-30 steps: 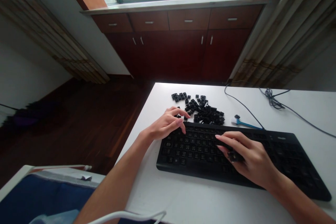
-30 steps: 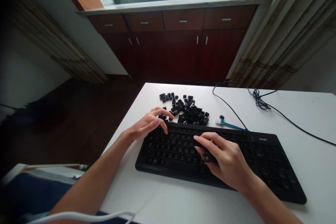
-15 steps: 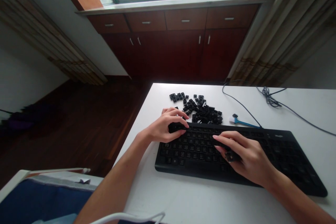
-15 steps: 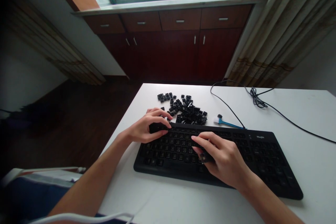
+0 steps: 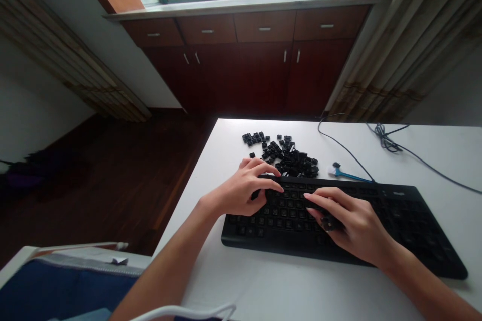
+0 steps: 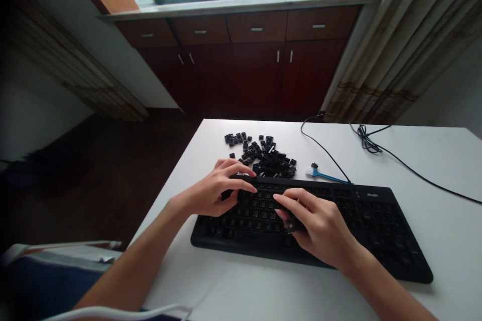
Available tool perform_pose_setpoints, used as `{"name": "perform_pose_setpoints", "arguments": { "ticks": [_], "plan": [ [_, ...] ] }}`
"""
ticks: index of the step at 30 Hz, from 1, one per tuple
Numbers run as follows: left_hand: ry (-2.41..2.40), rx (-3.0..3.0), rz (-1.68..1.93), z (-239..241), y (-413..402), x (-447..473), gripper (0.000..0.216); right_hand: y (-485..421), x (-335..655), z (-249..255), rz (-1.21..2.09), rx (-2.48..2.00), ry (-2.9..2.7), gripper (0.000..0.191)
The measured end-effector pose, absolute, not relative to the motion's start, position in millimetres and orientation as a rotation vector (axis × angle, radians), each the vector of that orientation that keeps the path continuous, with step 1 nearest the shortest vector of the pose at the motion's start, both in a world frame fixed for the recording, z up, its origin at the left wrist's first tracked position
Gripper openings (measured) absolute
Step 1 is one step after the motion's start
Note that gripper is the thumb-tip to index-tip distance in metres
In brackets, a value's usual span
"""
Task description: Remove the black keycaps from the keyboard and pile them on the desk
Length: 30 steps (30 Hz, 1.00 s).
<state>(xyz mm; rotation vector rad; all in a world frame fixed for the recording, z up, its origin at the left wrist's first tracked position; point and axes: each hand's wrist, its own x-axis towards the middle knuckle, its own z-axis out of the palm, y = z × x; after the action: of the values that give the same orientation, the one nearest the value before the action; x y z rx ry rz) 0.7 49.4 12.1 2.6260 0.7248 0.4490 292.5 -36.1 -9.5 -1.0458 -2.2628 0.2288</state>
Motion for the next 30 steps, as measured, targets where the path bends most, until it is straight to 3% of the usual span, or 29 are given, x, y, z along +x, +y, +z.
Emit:
{"name": "perform_pose_setpoints", "arguments": {
  "ticks": [12,30],
  "plan": [
    [0.729,2.670,0.537,13,44,-2,0.034,-30,290,-7,0.218,-1.156,-2.404,0.049],
    [0.610,2.839,0.697,6,14,-5,0.036,-15,250,1,0.189,-1.389,-2.431,0.029]
  ]
}}
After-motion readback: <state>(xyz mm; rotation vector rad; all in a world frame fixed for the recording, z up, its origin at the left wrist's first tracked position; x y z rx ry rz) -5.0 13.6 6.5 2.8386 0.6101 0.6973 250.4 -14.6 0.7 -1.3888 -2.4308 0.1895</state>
